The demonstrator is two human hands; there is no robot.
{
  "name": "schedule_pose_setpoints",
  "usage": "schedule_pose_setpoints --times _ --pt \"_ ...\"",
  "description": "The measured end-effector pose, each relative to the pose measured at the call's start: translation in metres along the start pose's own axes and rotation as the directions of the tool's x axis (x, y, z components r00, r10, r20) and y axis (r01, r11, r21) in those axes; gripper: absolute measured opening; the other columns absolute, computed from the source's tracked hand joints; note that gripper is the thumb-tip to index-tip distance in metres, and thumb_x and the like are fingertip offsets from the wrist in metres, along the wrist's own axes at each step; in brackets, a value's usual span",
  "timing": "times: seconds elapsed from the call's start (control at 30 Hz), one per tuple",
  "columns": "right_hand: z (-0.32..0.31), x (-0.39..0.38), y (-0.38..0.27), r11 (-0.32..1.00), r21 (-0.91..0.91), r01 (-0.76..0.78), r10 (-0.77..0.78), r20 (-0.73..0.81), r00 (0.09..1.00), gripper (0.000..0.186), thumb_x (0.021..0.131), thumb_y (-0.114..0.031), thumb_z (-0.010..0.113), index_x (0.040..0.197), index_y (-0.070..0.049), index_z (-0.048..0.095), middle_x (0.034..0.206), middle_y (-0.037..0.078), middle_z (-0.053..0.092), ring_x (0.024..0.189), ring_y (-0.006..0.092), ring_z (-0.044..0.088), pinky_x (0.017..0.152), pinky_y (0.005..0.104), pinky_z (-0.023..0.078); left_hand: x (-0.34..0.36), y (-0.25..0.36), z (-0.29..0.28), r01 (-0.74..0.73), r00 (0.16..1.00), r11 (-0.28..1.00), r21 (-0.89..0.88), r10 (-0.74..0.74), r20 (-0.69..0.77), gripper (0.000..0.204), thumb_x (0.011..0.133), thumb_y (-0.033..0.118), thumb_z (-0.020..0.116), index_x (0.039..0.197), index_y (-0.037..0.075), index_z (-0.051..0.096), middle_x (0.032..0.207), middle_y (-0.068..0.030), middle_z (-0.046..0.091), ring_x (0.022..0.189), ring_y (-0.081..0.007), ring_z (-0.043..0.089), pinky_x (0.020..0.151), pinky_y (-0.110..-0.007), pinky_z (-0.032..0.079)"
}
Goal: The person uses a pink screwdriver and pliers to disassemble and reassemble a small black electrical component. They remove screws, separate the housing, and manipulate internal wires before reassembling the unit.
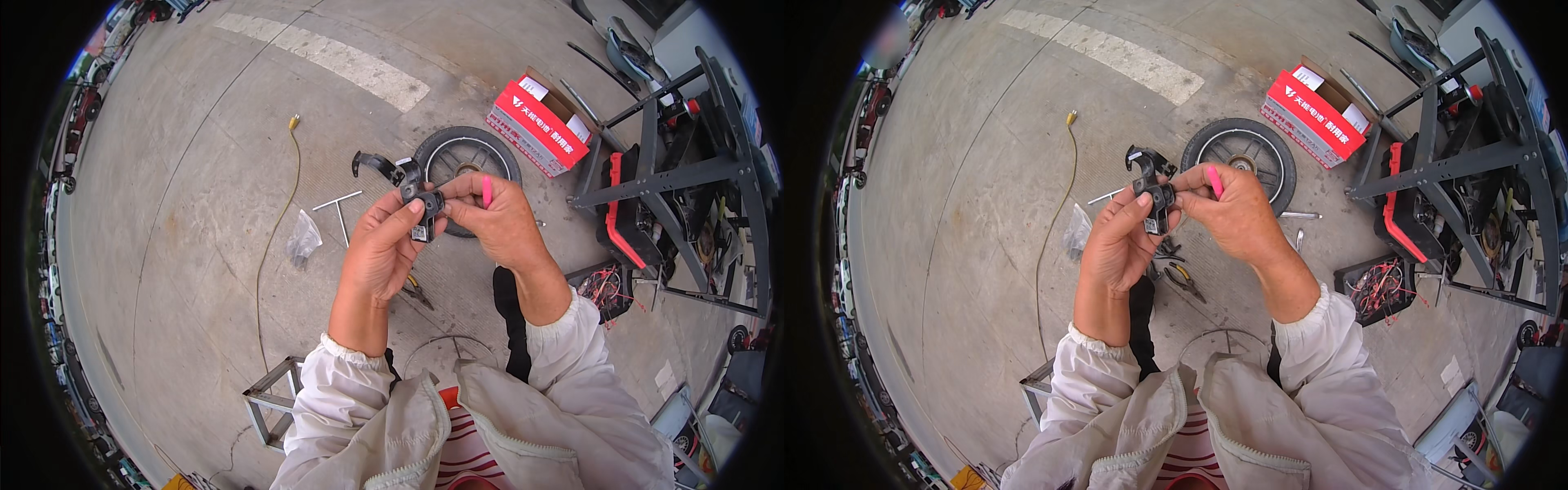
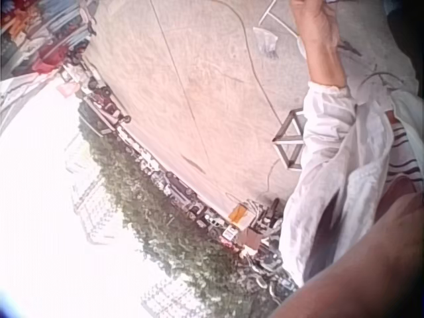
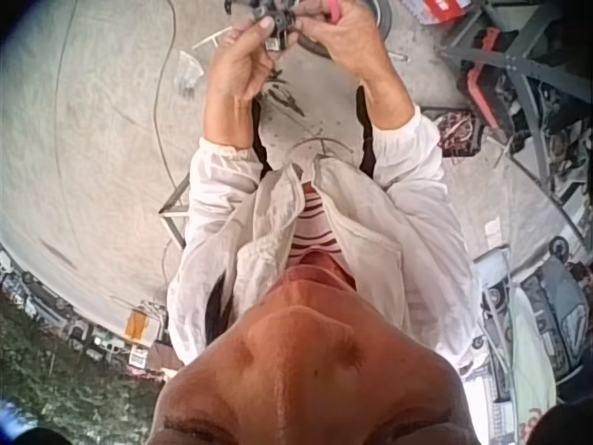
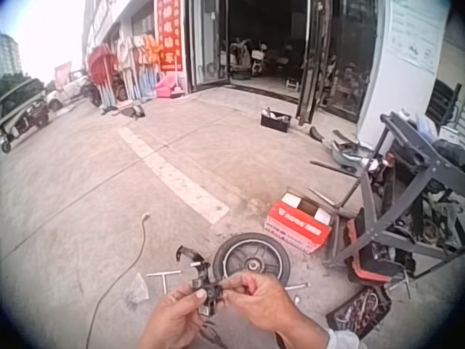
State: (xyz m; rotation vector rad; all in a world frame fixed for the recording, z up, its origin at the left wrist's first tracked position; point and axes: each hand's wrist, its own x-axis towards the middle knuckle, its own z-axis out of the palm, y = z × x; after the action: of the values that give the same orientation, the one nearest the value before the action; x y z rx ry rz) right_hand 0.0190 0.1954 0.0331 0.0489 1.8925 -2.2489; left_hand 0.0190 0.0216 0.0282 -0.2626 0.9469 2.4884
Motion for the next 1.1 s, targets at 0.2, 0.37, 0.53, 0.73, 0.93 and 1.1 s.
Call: schedule_pose_setpoints --times 0.2,0.37,0.53,0.73,0.93,1.1 --pt "0.000 0.000 -0.002 1.000 0.012 -0.007 0.007 0.020 1.000 0.014 0.087 0.004 0.064 0.100 0.008 0.067 0.085 0.009 0.070 0.074 0.0121 0.066 0.068 0.0252 0.053 0.000 0.000 -0.002 0.019 1.000 1.000 -0.021 -0.019 0.011 0.026 0.095 0.007 0.062 0.117 -0.006 0.058 0.101 -0.0136 0.069 0.090 -0.0196 0.071 0.082 -0.028 0.060" --pt "0.001 0.000 0.002 1.000 0.008 -0.018 0.018 -0.018 1.000 0.015 0.087 0.004 0.064 0.101 0.008 0.067 0.086 0.008 0.071 0.074 0.0118 0.066 0.069 0.0246 0.053 0.000 -0.001 -0.001 0.002 1.000 1.000 -0.008 -0.002 0.003 0.025 0.095 0.008 0.061 0.116 -0.005 0.059 0.102 -0.0127 0.068 0.090 -0.0192 0.070 0.081 -0.027 0.059" --pt "0.006 -0.003 -0.004 0.994 0.087 -0.072 0.075 -0.028 0.997 0.020 0.089 0.000 0.062 0.107 0.006 0.069 0.087 0.005 0.070 0.068 0.0066 0.060 0.062 0.0200 0.048 0.001 -0.001 -0.003 -0.022 1.000 1.000 -0.014 0.022 -0.010 0.023 0.096 0.008 0.061 0.115 -0.004 0.059 0.103 -0.0116 0.068 0.092 -0.0180 0.069 0.083 -0.027 0.059" --pt "-0.001 -0.006 -0.002 0.962 0.226 -0.152 0.131 0.104 0.986 0.027 0.094 -0.009 0.057 0.118 0.000 0.068 0.086 -0.001 0.067 0.059 -0.0008 0.042 0.048 0.0158 0.027 0.004 -0.002 -0.007 -0.054 0.998 0.998 0.033 0.055 -0.016 0.026 0.097 0.009 0.057 0.121 -0.003 0.057 0.115 -0.0121 0.064 0.103 -0.0205 0.066 0.090 -0.035 0.058" --pt "0.015 -0.005 -0.003 0.974 0.219 -0.051 0.051 0.008 0.999 0.030 0.095 -0.010 0.059 0.122 0.003 0.063 0.080 -0.004 0.061 0.054 -0.0013 0.036 0.045 0.0179 0.027 0.004 -0.004 -0.008 -0.117 0.993 0.993 0.006 0.117 -0.029 0.025 0.096 0.008 0.058 0.118 -0.003 0.058 0.111 -0.0130 0.066 0.102 -0.0231 0.067 0.090 -0.036 0.058" --pt "0.001 -0.002 0.003 0.954 0.295 -0.060 0.081 -0.060 0.995 0.027 0.096 -0.015 0.060 0.117 0.002 0.060 0.068 -0.008 0.043 0.053 -0.0003 0.034 0.044 0.0190 0.025 0.004 -0.002 -0.007 -0.149 0.983 0.989 -0.011 0.146 -0.114 0.021 0.094 0.006 0.062 0.113 -0.002 0.058 0.103 -0.0134 0.068 0.098 -0.0250 0.069 0.086 -0.036 0.058"
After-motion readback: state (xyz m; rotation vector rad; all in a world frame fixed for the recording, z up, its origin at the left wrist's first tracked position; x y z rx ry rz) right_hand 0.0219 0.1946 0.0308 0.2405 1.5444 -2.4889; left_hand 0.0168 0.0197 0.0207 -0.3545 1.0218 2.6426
